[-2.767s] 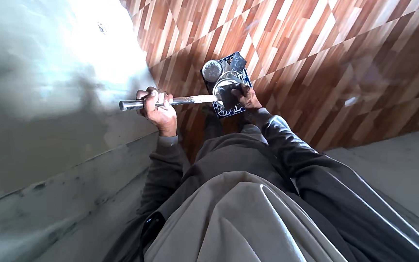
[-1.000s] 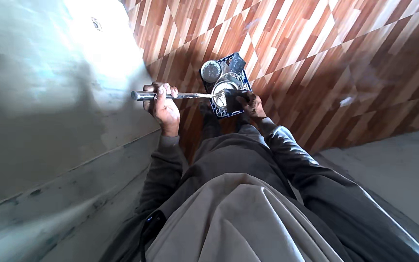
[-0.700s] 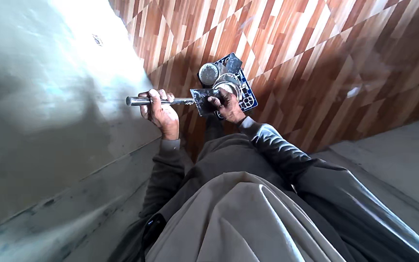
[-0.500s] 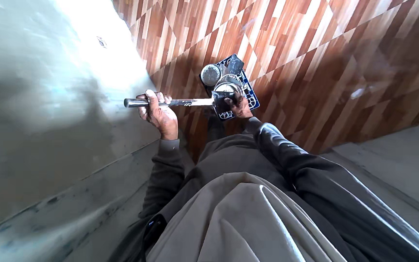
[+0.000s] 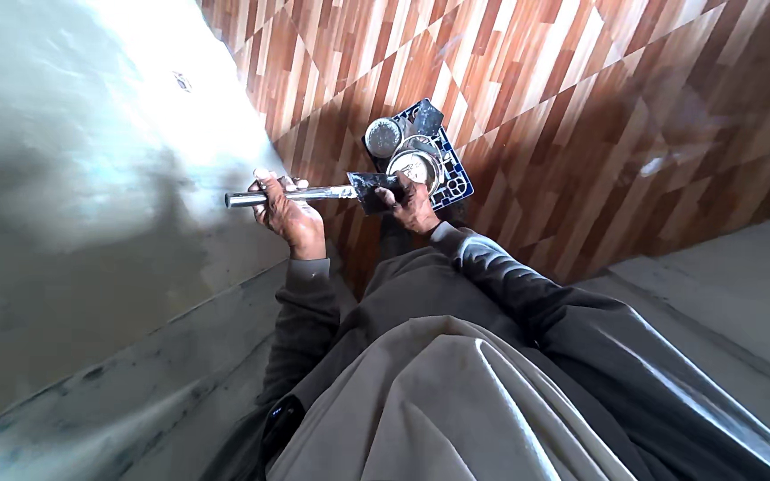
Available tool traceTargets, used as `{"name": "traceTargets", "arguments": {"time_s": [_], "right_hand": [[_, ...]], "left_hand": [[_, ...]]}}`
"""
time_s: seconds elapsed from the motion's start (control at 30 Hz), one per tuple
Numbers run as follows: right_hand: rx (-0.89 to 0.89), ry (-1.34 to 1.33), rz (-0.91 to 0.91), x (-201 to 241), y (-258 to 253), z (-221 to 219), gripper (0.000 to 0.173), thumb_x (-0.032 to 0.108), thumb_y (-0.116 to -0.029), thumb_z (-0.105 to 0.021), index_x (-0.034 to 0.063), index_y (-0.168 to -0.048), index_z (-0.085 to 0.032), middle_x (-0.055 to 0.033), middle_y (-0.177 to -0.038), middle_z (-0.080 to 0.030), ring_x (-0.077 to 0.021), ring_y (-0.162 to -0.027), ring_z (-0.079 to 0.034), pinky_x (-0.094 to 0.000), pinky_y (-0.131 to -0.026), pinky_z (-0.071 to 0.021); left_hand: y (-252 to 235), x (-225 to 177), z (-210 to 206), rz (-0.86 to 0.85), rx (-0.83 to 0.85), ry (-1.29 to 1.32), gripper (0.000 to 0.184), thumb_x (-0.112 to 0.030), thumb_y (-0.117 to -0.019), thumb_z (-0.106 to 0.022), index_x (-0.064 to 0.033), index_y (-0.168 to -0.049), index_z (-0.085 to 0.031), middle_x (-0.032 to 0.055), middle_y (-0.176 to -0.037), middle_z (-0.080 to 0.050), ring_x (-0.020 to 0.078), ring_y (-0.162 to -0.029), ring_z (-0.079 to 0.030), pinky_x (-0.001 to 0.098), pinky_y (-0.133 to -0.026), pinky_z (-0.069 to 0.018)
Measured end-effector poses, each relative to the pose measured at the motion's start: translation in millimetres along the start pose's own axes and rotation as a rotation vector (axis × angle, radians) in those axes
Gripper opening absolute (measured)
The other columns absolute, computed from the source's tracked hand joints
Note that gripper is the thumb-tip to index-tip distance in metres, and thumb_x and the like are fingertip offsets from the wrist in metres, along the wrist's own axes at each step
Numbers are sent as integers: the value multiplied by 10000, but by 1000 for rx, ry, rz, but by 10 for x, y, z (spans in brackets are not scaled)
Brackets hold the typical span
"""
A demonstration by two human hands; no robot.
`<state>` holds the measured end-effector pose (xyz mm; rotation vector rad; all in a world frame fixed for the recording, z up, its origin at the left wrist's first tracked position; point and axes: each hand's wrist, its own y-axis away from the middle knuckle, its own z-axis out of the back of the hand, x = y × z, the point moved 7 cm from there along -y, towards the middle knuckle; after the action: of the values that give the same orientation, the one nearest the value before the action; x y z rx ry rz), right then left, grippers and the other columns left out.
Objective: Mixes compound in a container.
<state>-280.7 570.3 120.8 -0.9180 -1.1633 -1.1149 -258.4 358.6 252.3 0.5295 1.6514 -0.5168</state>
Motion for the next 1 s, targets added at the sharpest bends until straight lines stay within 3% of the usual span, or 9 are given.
{"name": "traceTargets", "arguments": {"time_s": [0.1,0.27,0.53,0.77,1.0], "right_hand": [[1,8,-25,-81,40,53,302,237,-936,-702,-9,-1111,-699,-133,-903,-749,-230,-844,-739,-467,-809,-596],[8,100,-117,-426,87,159,333,243,-943,-693,-30,-1134,-680,-181,-940,-738,-310,-894,-732,-543,-854,-569],[-57,155,-224,-856,59,315,398,257,-940,-713,-53,-1187,-673,-228,-1007,-734,-367,-969,-722,-576,-915,-545],[-77,146,-243,-1087,40,347,385,248,-939,-715,-43,-1190,-677,-210,-1036,-736,-338,-1001,-717,-547,-947,-538],[-41,202,-307,-1212,16,368,460,273,-961,-697,-42,-1291,-638,-240,-1107,-721,-368,-1072,-699,-562,-994,-512]], "left_hand": [[-17,12,69,37,-20,-12,204,-351,-1087,-488,-207,-950,-536,-63,-702,-497,95,-608,-554,312,-644,-564],[-59,-75,92,24,-41,-22,217,-338,-1098,-460,-207,-942,-535,-61,-681,-494,96,-575,-546,311,-613,-564],[-175,-200,139,8,-69,3,224,-319,-1100,-452,-204,-920,-521,-65,-644,-462,99,-540,-511,311,-598,-549],[-219,-203,184,-1,-107,-8,228,-310,-1095,-470,-202,-902,-522,-67,-623,-450,94,-509,-497,298,-561,-541],[-255,-189,206,-4,-120,-13,228,-306,-1100,-457,-202,-904,-510,-71,-606,-435,87,-493,-481,284,-551,-528]]}}
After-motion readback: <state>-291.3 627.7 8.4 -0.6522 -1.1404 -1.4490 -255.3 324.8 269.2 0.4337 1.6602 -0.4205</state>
